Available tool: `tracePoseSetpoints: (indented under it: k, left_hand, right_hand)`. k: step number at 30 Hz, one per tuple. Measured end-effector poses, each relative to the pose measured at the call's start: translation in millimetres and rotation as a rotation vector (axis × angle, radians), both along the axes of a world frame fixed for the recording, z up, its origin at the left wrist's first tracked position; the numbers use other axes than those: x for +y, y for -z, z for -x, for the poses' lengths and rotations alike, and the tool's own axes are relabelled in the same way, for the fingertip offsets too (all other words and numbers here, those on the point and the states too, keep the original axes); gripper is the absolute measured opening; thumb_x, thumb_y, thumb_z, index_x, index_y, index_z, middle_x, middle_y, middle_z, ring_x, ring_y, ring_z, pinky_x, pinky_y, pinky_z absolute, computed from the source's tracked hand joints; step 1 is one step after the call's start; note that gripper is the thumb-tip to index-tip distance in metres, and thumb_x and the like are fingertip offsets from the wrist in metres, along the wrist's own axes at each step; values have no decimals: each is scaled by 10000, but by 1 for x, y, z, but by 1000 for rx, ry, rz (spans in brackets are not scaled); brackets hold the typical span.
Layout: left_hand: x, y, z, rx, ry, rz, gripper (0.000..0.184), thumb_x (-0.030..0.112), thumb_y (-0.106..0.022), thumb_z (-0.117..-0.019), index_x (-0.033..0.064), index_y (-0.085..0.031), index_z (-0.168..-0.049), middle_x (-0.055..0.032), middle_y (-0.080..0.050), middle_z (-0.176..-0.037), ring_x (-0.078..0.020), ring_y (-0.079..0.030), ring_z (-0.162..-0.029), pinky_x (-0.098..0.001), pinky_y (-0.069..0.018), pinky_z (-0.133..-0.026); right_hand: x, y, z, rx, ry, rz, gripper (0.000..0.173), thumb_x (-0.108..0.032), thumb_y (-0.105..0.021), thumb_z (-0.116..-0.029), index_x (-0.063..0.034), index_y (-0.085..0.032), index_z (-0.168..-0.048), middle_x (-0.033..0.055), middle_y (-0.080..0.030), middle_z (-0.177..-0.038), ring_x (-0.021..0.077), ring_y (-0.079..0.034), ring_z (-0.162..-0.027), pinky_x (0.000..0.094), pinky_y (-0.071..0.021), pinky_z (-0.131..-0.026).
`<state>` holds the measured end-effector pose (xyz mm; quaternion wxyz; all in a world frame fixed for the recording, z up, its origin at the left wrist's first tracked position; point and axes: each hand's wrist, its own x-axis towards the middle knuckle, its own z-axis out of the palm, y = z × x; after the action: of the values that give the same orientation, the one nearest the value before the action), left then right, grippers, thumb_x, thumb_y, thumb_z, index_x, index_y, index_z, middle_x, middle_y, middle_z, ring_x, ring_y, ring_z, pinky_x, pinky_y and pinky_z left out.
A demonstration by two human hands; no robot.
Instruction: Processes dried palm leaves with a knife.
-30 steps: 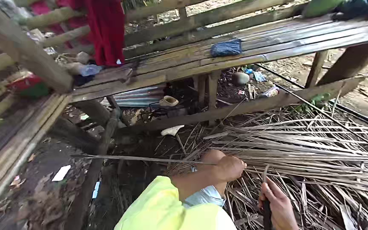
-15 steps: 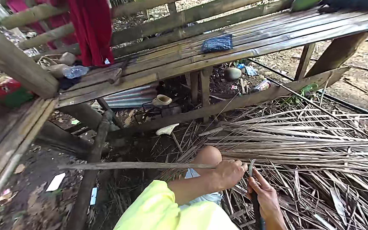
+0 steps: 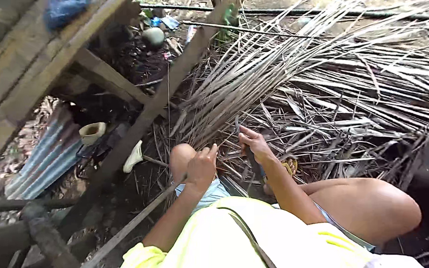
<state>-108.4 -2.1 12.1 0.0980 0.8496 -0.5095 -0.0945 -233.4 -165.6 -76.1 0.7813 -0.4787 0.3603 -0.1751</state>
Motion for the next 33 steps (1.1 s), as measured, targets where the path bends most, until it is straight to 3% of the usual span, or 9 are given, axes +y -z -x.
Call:
tracePoseSetpoints:
  k: [10, 12, 15, 18, 20, 23, 25, 30, 33]
  left_hand:
    - [36, 3, -30, 36, 41, 78, 286, 161, -588, -1037, 75, -758, -1250, -172, -750, -922, -351, -732, -805, -550, -582, -731]
    - [37, -4, -43, 61, -22, 35, 285, 180, -578, -1054, 73, -754, -1251, -187, -752, -987, -377, -730, -885, -583, -565, -792]
    - [24, -7, -57, 126, -91, -38, 294, 188, -557, -1074, 57, -737, -1266, -206, -744, -1138, -393, -706, -1087, -607, -523, -963]
    - [1, -1, -55, 196, -2, -67, 293, 222, -553, -1078, 75, -744, -1245, -166, -758, -1105, -339, -721, -1055, -566, -534, -979]
    - [-13, -8, -48, 331, 43, -112, 304, 212, -538, -1085, 58, -715, -1278, -177, -748, -1125, -339, -725, -1039, -559, -546, -970]
    - [-14, -16, -55, 391, 48, -158, 323, 224, -560, -1078, 106, -673, -1356, -158, -747, -1050, -305, -726, -899, -530, -576, -867]
    - [0, -19, -71, 375, 55, -174, 327, 219, -616, -1048, 116, -684, -1351, -141, -756, -1046, -286, -729, -916, -527, -567, -899]
    - [34, -29, -97, 624, -66, -121, 209, 175, -604, -1059, 26, -747, -1023, -69, -657, -694, -134, -562, -535, -298, -501, -542]
    - [33, -22, -93, 587, -121, -54, 237, 213, -573, -1076, 48, -736, -1026, -57, -639, -687, -146, -542, -530, -318, -478, -532]
  right_hand:
    - [-84, 25, 32, -23, 396, -94, 408, -198, -485, -1096, -145, -468, -1501, -13, -558, -778, 78, -520, -504, 242, -488, -438]
    - [-96, 27, 44, -49, 465, -79, 398, -209, -463, -1105, -159, -455, -1500, -25, -547, -780, 76, -526, -512, 249, -508, -454]
    - [-74, 3, 42, -147, 289, -9, 363, -222, -421, -1113, -152, -507, -1459, -64, -534, -690, 41, -521, -488, 218, -513, -464]
    - [-26, -16, 16, -160, -115, -18, 405, -227, -469, -1066, -151, -507, -1462, -26, -518, -657, 73, -505, -480, 251, -508, -471]
    - [-4, -17, -6, -210, -190, -121, 433, -173, -467, -1067, -144, -485, -1499, 5, -540, -653, 102, -543, -489, 272, -540, -494]
    - [-1, -14, -16, -243, -69, -200, 374, -200, -412, -1108, -139, -525, -1459, -10, -521, -643, 98, -537, -492, 273, -540, -494]
    - [-16, -13, -10, -248, 11, -172, 348, -219, -415, -1110, -152, -550, -1424, -28, -526, -655, 80, -538, -503, 257, -535, -494]
    - [-45, -22, 14, -260, 189, -59, 358, -293, -368, -1124, -220, -514, -1442, -58, -492, -660, 49, -502, -474, 215, -494, -457]
    - [-26, -35, 5, -185, 130, -12, 378, -341, -363, -1122, -222, -457, -1469, -37, -538, -706, 64, -505, -488, 224, -479, -451]
